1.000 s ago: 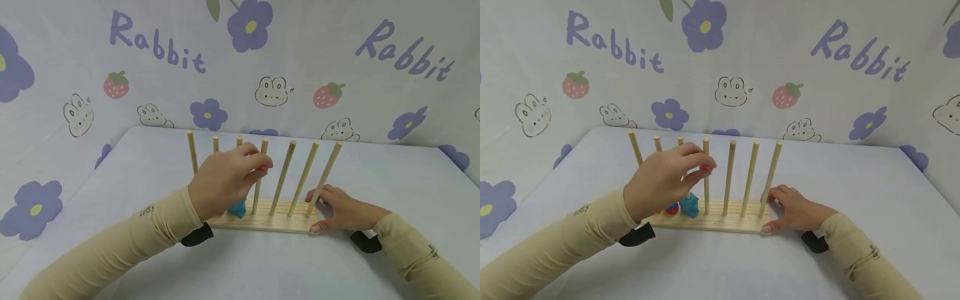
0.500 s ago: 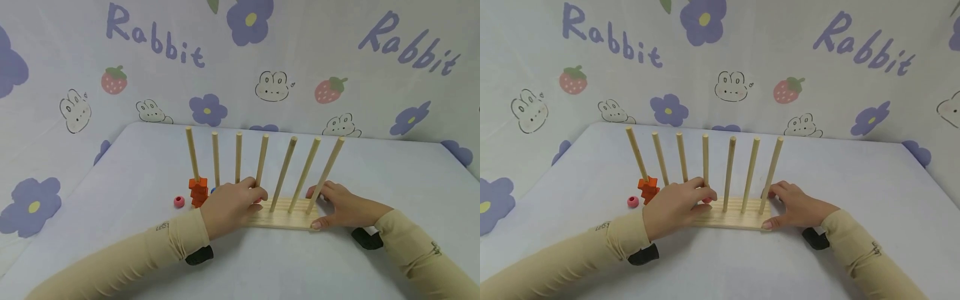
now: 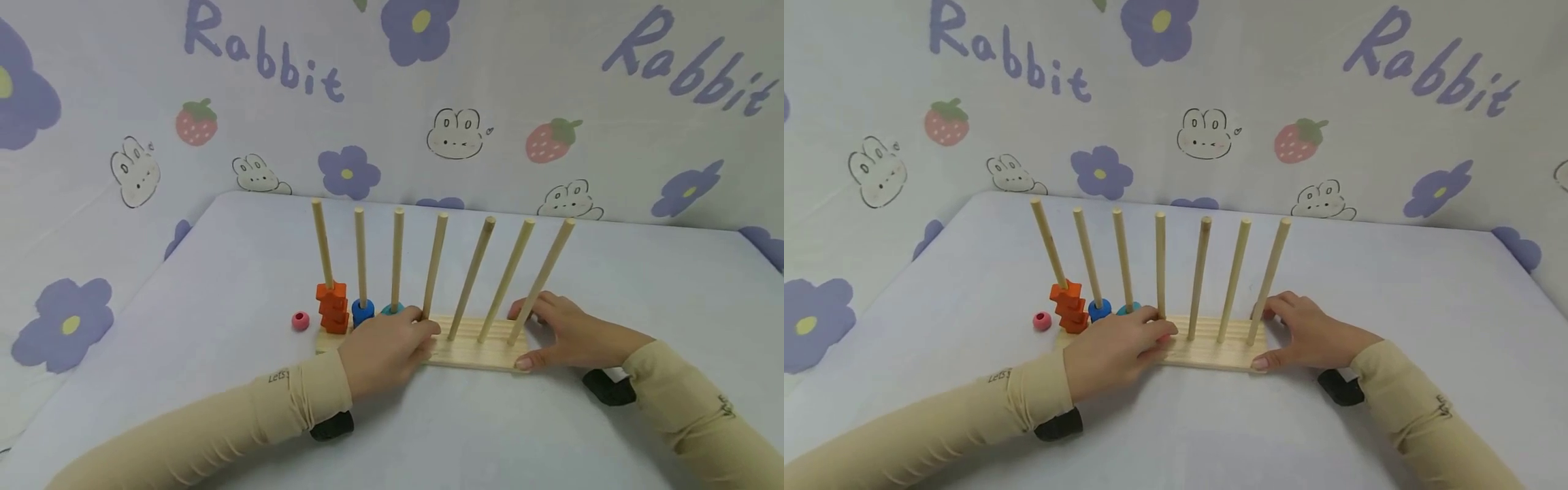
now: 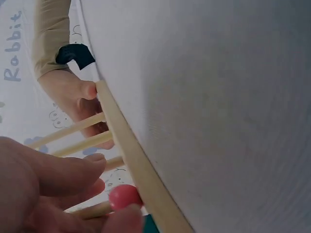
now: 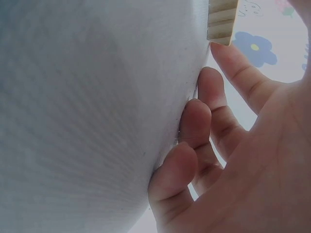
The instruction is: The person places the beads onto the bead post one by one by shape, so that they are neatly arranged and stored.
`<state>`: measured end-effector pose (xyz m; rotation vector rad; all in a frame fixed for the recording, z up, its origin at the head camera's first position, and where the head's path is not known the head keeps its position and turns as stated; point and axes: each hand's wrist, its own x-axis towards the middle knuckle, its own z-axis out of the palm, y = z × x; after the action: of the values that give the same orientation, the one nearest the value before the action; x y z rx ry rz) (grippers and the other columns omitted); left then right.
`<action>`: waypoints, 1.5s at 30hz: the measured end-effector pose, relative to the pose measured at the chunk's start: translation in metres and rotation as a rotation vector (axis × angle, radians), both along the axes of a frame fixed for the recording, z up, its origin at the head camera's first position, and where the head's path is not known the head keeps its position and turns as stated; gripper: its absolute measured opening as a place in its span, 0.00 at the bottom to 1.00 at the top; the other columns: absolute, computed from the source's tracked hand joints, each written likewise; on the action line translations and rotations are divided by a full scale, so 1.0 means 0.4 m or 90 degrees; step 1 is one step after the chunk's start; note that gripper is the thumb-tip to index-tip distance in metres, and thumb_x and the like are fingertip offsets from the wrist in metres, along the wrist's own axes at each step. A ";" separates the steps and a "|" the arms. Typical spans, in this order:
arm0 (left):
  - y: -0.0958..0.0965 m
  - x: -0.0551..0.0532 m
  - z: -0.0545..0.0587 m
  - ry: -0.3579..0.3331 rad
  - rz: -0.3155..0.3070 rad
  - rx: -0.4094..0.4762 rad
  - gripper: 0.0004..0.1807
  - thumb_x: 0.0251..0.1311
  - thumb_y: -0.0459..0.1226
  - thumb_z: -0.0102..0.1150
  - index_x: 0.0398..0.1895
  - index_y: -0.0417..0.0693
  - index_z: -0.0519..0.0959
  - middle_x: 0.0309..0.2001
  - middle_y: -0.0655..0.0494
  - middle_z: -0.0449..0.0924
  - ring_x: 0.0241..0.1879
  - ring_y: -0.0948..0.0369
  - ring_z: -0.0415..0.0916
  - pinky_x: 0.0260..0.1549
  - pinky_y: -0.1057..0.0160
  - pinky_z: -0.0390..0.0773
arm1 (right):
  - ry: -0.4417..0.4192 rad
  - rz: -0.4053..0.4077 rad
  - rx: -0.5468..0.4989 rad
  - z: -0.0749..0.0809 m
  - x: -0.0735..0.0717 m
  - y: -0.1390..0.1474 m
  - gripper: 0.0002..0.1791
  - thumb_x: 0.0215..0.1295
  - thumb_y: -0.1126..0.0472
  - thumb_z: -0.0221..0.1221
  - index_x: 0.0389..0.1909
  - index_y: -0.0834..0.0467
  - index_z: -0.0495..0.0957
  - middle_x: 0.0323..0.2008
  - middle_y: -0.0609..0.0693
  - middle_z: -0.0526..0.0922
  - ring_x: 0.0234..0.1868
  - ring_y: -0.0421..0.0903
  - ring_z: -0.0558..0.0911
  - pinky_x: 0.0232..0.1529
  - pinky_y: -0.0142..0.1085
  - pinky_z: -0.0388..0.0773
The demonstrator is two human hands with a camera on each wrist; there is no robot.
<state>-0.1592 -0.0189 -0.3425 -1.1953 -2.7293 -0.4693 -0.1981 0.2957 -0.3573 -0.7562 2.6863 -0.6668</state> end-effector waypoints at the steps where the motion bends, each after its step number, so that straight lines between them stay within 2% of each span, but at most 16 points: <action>1: -0.005 0.006 0.002 0.000 0.003 0.006 0.12 0.63 0.35 0.58 0.50 0.47 0.79 0.46 0.48 0.79 0.22 0.59 0.79 0.20 0.66 0.77 | -0.001 0.001 0.001 0.001 -0.003 -0.003 0.36 0.47 0.39 0.70 0.56 0.47 0.69 0.51 0.53 0.69 0.53 0.51 0.66 0.51 0.49 0.65; 4: -0.025 0.033 0.015 -0.002 0.012 0.023 0.17 0.61 0.37 0.61 0.53 0.49 0.76 0.54 0.44 0.78 0.16 0.61 0.75 0.15 0.71 0.70 | -0.006 0.001 0.008 0.000 -0.011 -0.011 0.36 0.47 0.38 0.69 0.55 0.46 0.68 0.53 0.53 0.68 0.55 0.53 0.65 0.53 0.51 0.65; 6: -0.041 0.057 0.030 0.010 0.016 0.043 0.17 0.61 0.38 0.62 0.53 0.49 0.76 0.55 0.45 0.77 0.12 0.63 0.71 0.13 0.73 0.66 | -0.011 -0.001 0.007 0.000 -0.015 -0.012 0.36 0.47 0.38 0.69 0.55 0.46 0.68 0.54 0.54 0.68 0.56 0.55 0.65 0.53 0.54 0.65; 7: -0.051 0.069 0.038 0.015 0.018 0.056 0.15 0.61 0.38 0.62 0.52 0.50 0.76 0.53 0.46 0.78 0.11 0.65 0.69 0.13 0.74 0.65 | -0.011 -0.002 0.007 0.000 -0.016 -0.013 0.35 0.47 0.38 0.70 0.54 0.46 0.69 0.54 0.54 0.68 0.57 0.56 0.64 0.54 0.55 0.64; 10: -0.093 0.094 0.065 0.047 0.041 0.091 0.07 0.60 0.37 0.62 0.41 0.50 0.79 0.40 0.56 0.81 0.17 0.68 0.70 0.16 0.76 0.66 | -0.015 -0.004 -0.004 -0.003 -0.018 -0.013 0.35 0.47 0.40 0.70 0.54 0.47 0.68 0.56 0.55 0.66 0.60 0.58 0.62 0.56 0.58 0.62; 13: -0.151 0.099 0.085 0.066 0.106 0.102 0.03 0.59 0.37 0.64 0.32 0.52 0.78 0.27 0.63 0.78 0.21 0.69 0.69 0.19 0.74 0.67 | -0.017 -0.006 -0.013 -0.010 -0.016 -0.014 0.35 0.47 0.41 0.71 0.54 0.47 0.68 0.57 0.55 0.66 0.61 0.59 0.62 0.56 0.59 0.61; 15: -0.196 0.096 0.093 0.061 0.167 0.083 0.07 0.58 0.38 0.65 0.27 0.52 0.76 0.21 0.65 0.74 0.19 0.69 0.67 0.17 0.72 0.65 | -0.017 -0.003 -0.021 -0.015 -0.013 -0.015 0.35 0.47 0.42 0.71 0.54 0.48 0.68 0.57 0.55 0.66 0.62 0.60 0.61 0.56 0.59 0.61; 18: -0.248 0.082 0.096 0.045 0.239 0.029 0.11 0.56 0.39 0.67 0.22 0.52 0.74 0.15 0.64 0.69 0.15 0.68 0.62 0.14 0.70 0.62 | -0.004 0.000 -0.029 -0.020 -0.004 -0.004 0.34 0.48 0.44 0.72 0.54 0.48 0.68 0.56 0.54 0.67 0.60 0.59 0.63 0.54 0.58 0.62; 20: -0.277 0.071 0.093 0.040 0.272 0.001 0.11 0.55 0.40 0.67 0.23 0.49 0.74 0.14 0.62 0.68 0.14 0.67 0.62 0.12 0.69 0.61 | 0.006 0.008 -0.035 -0.021 -0.004 -0.001 0.33 0.48 0.46 0.72 0.54 0.48 0.68 0.55 0.54 0.67 0.59 0.58 0.63 0.53 0.56 0.62; 22: -0.298 0.056 0.085 0.042 0.289 -0.015 0.10 0.55 0.40 0.68 0.27 0.47 0.76 0.16 0.60 0.71 0.14 0.65 0.64 0.12 0.68 0.63 | 0.010 0.012 -0.037 -0.020 -0.005 -0.001 0.33 0.48 0.46 0.72 0.53 0.47 0.68 0.55 0.53 0.67 0.59 0.58 0.63 0.53 0.56 0.62; 25: -0.319 0.026 0.068 0.033 0.292 -0.015 0.12 0.54 0.41 0.68 0.36 0.45 0.78 0.22 0.55 0.76 0.17 0.63 0.69 0.13 0.68 0.66 | 0.000 0.009 -0.040 -0.019 -0.007 -0.002 0.33 0.49 0.47 0.71 0.54 0.47 0.68 0.56 0.54 0.66 0.60 0.59 0.62 0.53 0.57 0.62; 29: -0.340 -0.007 0.042 -0.020 0.284 -0.021 0.14 0.55 0.40 0.67 0.44 0.46 0.79 0.29 0.52 0.79 0.22 0.61 0.74 0.17 0.67 0.69 | -0.008 0.011 -0.040 -0.017 -0.009 -0.010 0.33 0.49 0.46 0.71 0.54 0.47 0.68 0.57 0.54 0.66 0.60 0.60 0.62 0.53 0.58 0.62; 34: -0.353 -0.029 0.009 -0.073 0.269 -0.023 0.11 0.56 0.37 0.66 0.42 0.49 0.79 0.33 0.53 0.78 0.27 0.60 0.75 0.22 0.65 0.72 | 0.010 0.026 -0.046 -0.015 -0.011 -0.016 0.32 0.50 0.46 0.71 0.53 0.46 0.68 0.56 0.53 0.66 0.60 0.59 0.62 0.54 0.58 0.62; 38: -0.353 -0.039 -0.009 -0.069 0.258 -0.011 0.09 0.56 0.35 0.66 0.40 0.50 0.78 0.33 0.54 0.78 0.29 0.59 0.76 0.25 0.64 0.74 | 0.008 0.028 -0.051 -0.015 -0.013 -0.014 0.31 0.50 0.46 0.71 0.53 0.46 0.68 0.56 0.54 0.67 0.60 0.59 0.62 0.54 0.58 0.61; 42: -0.354 -0.047 -0.007 -0.069 0.262 -0.009 0.08 0.56 0.36 0.66 0.39 0.50 0.79 0.34 0.53 0.78 0.29 0.58 0.76 0.25 0.64 0.75 | -0.003 0.020 -0.052 -0.017 -0.013 -0.012 0.32 0.49 0.46 0.71 0.52 0.47 0.68 0.56 0.55 0.66 0.60 0.59 0.62 0.55 0.59 0.61; 45: -0.360 -0.053 0.018 -0.066 0.274 0.004 0.08 0.57 0.37 0.65 0.39 0.49 0.79 0.36 0.53 0.79 0.30 0.58 0.76 0.28 0.61 0.77 | -0.011 0.014 -0.051 -0.019 -0.012 -0.008 0.32 0.49 0.46 0.71 0.53 0.48 0.68 0.57 0.56 0.66 0.61 0.60 0.61 0.55 0.60 0.61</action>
<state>-0.1803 -0.1628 -0.3353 -0.5638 -2.9508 -0.4921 -0.2031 0.2924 -0.3647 -0.7940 2.6454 -0.7760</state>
